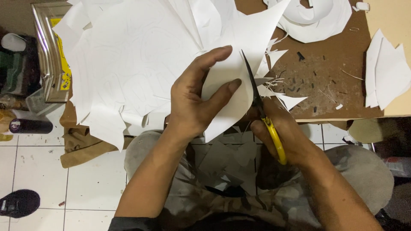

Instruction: The person uses yellow-handled scissors to cut a large sheet of white paper into smaller pieces. They hold the paper with one hand and cut along the edges, occasionally adjusting the paper's position.

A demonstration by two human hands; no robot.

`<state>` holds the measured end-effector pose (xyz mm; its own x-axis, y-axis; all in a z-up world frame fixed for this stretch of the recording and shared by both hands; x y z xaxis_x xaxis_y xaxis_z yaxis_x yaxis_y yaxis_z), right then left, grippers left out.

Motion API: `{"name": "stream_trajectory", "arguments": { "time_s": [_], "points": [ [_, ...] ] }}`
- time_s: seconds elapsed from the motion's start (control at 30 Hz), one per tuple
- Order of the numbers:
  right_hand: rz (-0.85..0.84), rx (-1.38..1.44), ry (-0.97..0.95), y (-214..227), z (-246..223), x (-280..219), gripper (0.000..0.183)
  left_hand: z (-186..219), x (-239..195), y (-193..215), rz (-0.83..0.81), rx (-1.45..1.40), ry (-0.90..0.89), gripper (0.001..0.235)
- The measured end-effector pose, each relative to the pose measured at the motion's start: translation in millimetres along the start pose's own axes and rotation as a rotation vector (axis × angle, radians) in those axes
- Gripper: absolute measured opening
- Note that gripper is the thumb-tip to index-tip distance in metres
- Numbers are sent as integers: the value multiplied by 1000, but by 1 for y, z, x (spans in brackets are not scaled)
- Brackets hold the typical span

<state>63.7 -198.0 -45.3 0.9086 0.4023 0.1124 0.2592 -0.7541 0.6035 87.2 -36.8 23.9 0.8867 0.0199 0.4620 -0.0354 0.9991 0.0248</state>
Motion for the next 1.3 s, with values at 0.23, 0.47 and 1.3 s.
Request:
{"name": "stream_trajectory", "arguments": {
  "time_s": [0.23, 0.47, 1.3],
  "points": [
    [33, -29, -84, 4, 2, -3, 47, -3, 0, 1, -10, -27, 57, 49],
    [114, 9, 39, 10, -7, -7, 49, 0, 2, 2, -17, -7, 68, 47],
    [129, 170, -495, 13, 35, -8, 40, -23, 8, -1, -12, 122, 49, 51]
  ]
}}
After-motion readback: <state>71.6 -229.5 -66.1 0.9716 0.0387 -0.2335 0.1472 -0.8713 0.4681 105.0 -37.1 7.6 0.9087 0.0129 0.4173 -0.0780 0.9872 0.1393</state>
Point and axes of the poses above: each hand's wrist, its own x-axis towards the middle knuckle, its own y-axis out of the back of the hand, z = x × y, the point moved 10 cm from there along x, towards the middle knuckle, and after that the axes turned 7 degrees about z, right-handed, at the moved point
